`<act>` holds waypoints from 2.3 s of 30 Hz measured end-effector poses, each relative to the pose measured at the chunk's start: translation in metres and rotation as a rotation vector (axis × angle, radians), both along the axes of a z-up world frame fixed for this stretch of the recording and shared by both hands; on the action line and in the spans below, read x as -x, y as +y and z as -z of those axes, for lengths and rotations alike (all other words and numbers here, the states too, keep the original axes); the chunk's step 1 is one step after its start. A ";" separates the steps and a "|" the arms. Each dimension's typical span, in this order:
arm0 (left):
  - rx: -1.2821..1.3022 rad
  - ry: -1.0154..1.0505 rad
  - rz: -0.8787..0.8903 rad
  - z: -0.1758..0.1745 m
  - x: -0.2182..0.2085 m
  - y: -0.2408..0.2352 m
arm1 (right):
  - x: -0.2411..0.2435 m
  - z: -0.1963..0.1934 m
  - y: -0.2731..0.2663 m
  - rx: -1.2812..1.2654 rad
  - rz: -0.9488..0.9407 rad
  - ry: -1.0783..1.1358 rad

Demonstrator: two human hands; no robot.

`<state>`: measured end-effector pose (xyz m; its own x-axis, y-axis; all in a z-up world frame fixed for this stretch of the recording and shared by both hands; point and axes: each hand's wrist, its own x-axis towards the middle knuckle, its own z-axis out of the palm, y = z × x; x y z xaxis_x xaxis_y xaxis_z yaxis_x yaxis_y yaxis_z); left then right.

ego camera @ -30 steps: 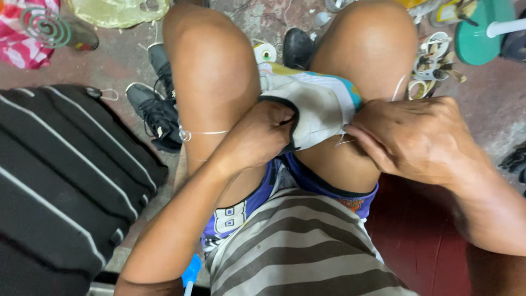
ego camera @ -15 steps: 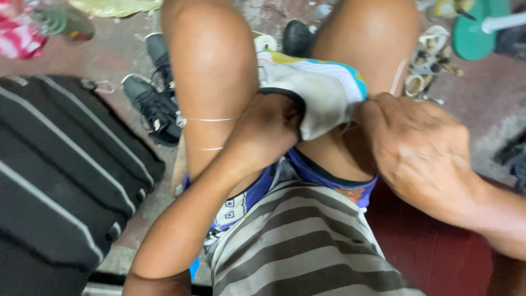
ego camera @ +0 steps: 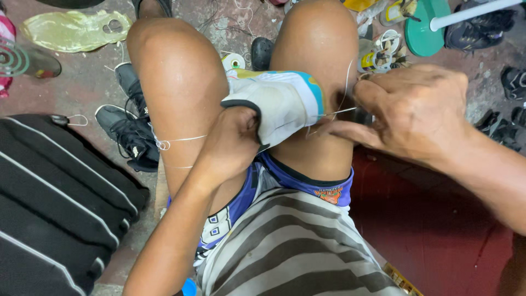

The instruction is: The person sits on the floor and sews a white sneaker using a needle and white thread. They repeatedly push the needle through the shoe's upper and pull the thread tight to secure the material.

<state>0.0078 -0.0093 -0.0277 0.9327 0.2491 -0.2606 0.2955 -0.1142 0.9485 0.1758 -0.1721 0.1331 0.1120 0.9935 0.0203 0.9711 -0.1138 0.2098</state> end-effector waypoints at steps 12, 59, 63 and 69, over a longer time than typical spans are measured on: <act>-0.541 -0.197 -0.369 -0.103 0.036 -0.018 | -0.010 0.019 -0.030 -0.060 0.162 0.320; -0.218 -0.240 0.039 -0.096 -0.003 -0.019 | -0.122 0.089 -0.137 -0.178 0.694 0.283; -0.202 -0.146 0.042 -0.100 -0.007 -0.018 | -0.100 0.091 -0.158 -0.189 0.742 0.429; -0.169 -0.064 0.034 -0.105 -0.008 -0.017 | 0.019 0.071 -0.086 -0.098 0.399 0.621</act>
<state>0.0163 -0.0259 0.0772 0.9546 0.2526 -0.1581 0.2289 -0.2819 0.9317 0.1571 -0.2577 0.0621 0.4840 0.8716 -0.0777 0.7885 -0.4729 -0.3931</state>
